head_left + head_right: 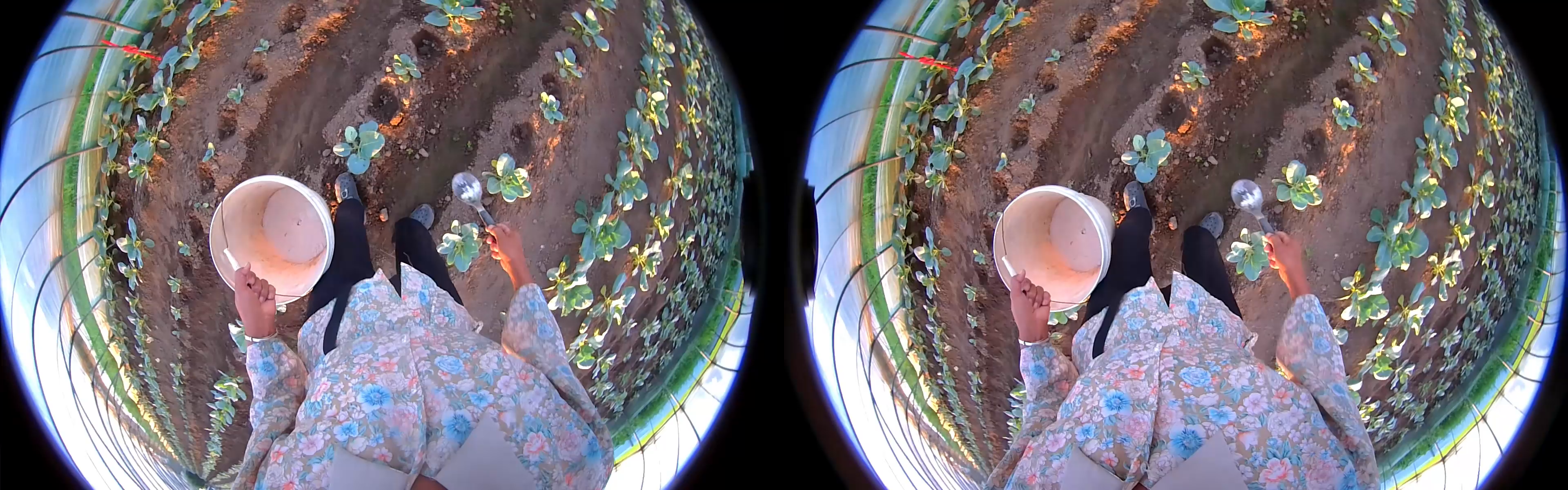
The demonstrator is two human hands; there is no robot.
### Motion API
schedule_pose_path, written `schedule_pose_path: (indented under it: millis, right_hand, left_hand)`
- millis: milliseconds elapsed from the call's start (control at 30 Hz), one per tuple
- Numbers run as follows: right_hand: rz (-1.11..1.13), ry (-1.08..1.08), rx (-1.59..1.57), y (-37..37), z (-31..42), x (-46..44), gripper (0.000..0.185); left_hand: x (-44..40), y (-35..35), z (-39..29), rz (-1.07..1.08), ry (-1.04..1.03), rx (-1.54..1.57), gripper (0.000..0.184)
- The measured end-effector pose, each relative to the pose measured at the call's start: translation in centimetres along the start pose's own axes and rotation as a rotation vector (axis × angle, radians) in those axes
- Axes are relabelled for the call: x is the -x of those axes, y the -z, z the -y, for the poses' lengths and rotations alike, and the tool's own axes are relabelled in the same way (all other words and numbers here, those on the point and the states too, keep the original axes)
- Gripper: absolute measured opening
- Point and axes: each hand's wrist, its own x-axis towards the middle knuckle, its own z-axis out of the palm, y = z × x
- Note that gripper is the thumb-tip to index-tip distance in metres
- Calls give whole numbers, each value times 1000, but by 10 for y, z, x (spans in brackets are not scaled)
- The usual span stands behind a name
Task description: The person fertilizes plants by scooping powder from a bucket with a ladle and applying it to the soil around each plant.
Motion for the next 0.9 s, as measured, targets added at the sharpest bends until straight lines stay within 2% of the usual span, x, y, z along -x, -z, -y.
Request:
schedule_pose_path:
  millis: [67,167,267,333,367,400,433,467,533,633,667,733,833,867,900]
  right_hand:
    - [188,101,-6,-3,20,24,10]
    - [353,162,144,-40,83,74,14]
    - [603,224,435,-92,130,111,18]
    - [721,479,725,-141,125,103,19]
    - [669,387,793,-176,139,122,20]
    - [637,471,925,-207,131,113,24]
    - [572,751,1094,-234,106,84,30]
    - [495,652,1147,-265,96,69,33]
    - [391,613,1345,-314,71,18,32]
    - [262,886,1692,-335,-14,-126,28]
    - [175,732,1459,-333,4,-105,28]
    - [-7,486,949,-327,40,-64,27]
    - [-26,586,978,-322,26,-90,27]
    - [79,739,1150,-316,34,-78,29]
    - [77,715,1085,-317,28,-84,30]
  left_hand:
    - [16,-14,-3,37,-46,-31,29]
    - [27,-25,-5,82,-46,-106,30]
    - [25,-42,-8,93,-47,-150,20]
    - [22,-48,-4,128,-23,-214,15]
    - [22,-53,0,134,-29,-275,13]
    - [22,-58,2,140,-34,-340,11]
    - [24,-62,4,158,-16,-373,9]
    - [26,-67,4,179,3,-406,7]
    - [32,-79,1,216,22,-476,8]
    - [40,-96,-9,334,-108,-664,12]
    - [51,-109,-22,340,-76,-763,16]
    - [51,-114,-23,422,-146,-857,16]
    - [52,-130,-27,509,-177,-902,20]
    - [51,-134,-27,536,-185,-911,21]
    - [50,-136,-28,544,-185,-937,22]
